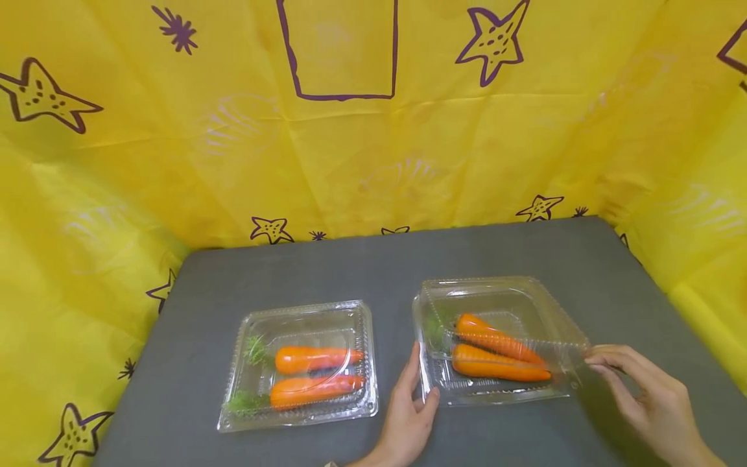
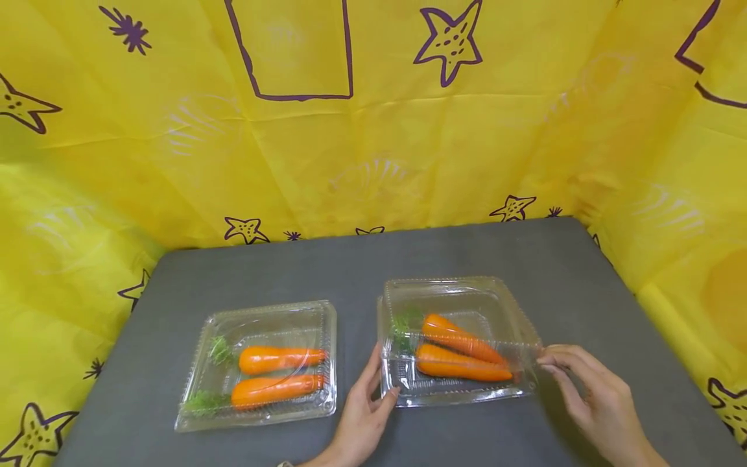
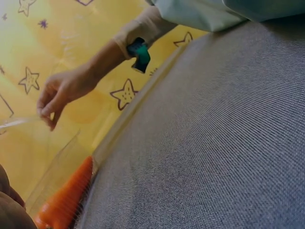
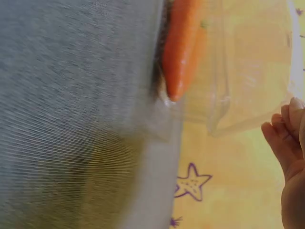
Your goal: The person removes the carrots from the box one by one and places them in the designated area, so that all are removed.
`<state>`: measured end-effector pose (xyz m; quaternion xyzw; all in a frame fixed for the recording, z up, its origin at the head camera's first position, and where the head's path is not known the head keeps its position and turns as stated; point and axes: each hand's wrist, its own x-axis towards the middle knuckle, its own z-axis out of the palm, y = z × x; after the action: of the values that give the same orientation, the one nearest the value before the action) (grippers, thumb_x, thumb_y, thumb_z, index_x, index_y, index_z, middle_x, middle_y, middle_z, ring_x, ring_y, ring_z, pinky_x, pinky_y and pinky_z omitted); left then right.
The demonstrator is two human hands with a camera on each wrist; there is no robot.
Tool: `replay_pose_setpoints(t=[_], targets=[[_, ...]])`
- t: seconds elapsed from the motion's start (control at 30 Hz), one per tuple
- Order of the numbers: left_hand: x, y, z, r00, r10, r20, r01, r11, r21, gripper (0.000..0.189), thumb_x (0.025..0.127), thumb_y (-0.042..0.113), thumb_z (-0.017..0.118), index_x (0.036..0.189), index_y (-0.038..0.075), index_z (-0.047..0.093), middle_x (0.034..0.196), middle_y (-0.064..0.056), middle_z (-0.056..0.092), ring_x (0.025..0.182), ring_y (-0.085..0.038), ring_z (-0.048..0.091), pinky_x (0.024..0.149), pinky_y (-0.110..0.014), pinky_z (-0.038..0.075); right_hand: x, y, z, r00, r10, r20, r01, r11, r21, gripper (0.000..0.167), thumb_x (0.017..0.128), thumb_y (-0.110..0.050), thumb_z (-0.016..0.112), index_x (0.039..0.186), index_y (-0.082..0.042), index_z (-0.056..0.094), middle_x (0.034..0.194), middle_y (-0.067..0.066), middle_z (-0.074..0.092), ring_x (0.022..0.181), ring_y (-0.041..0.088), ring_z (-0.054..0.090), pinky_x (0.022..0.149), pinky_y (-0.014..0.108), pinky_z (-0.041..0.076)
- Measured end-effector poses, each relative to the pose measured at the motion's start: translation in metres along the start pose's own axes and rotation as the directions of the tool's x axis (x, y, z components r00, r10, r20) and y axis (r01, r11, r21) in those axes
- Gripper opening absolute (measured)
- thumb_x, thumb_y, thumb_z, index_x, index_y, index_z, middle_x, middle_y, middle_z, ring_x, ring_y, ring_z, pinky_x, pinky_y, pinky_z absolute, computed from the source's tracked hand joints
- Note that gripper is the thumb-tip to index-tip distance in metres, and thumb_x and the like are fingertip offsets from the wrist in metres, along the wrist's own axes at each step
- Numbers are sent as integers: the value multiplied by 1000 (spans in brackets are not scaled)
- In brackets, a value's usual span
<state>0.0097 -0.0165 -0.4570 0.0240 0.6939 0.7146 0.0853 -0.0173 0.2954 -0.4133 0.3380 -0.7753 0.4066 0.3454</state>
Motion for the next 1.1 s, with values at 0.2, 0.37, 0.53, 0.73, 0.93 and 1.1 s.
replay_pose_setpoints(t=[0.2, 0.37, 0.53, 0.73, 0.93, 1.1], targets=[[-2, -1, 0, 1000, 6, -8, -6, 1000, -5, 75, 92, -3, 55, 157, 6, 17, 159, -24, 15, 141, -43, 27, 91, -27, 54, 19, -2, -3, 999, -32, -30, 32, 999, -13, 36, 96, -23, 63, 84, 10, 68, 88, 14, 69, 103, 4, 63, 92, 8, 47], [-2, -1, -1, 1000, 6, -7, -6, 1000, 18, 74, 93, -2, 56, 157, 7, 19, 160, -21, 15, 142, -42, 23, 93, -29, 53, 36, 0, -7, 998, -48, -45, 47, 998, -33, 38, 95, -26, 64, 82, 10, 68, 86, 12, 70, 102, 1, 63, 90, 6, 46], [-2, 0, -1, 1000, -5, -5, 5, 1000, 25, 75, 93, 0, 56, 157, 9, 19, 160, -17, 19, 143, -41, 22, 92, -26, 54, 55, 6, -11, 995, -51, -83, 49, 999, -23, 35, 93, -22, 68, 82, 11, 71, 87, 12, 72, 97, 0, 64, 87, 7, 47], [-2, 1, 1, 1000, -13, 28, 12, 1000, 8, 74, 95, 0, 55, 157, 12, 19, 161, -10, 22, 144, -37, 21, 97, -25, 50, 77, 16, -20, 994, -58, -92, 56, 998, -32, 35, 92, -21, 69, 83, 13, 72, 90, 11, 73, 96, 0, 64, 90, 9, 47], [-2, 2, -2, 1000, 7, 15, -7, 1000, 14, 72, 94, 1, 57, 156, 9, 21, 159, -15, 26, 141, -43, 28, 100, -35, 49, 94, 27, -24, 999, -3, -43, -2, 993, -114, 40, 93, -31, 67, 86, 8, 75, 92, 6, 73, 101, -3, 62, 94, 9, 45], [-3, 2, -6, 1000, 3, 8, -3, 1000, 14, 72, 94, 2, 58, 156, 11, 23, 157, -18, 27, 138, -45, 32, 100, -37, 50, 105, 37, -19, 995, 50, -90, -56, 996, -66, 30, 90, -18, 72, 86, 11, 74, 94, 5, 75, 98, -1, 65, 91, 10, 48]])
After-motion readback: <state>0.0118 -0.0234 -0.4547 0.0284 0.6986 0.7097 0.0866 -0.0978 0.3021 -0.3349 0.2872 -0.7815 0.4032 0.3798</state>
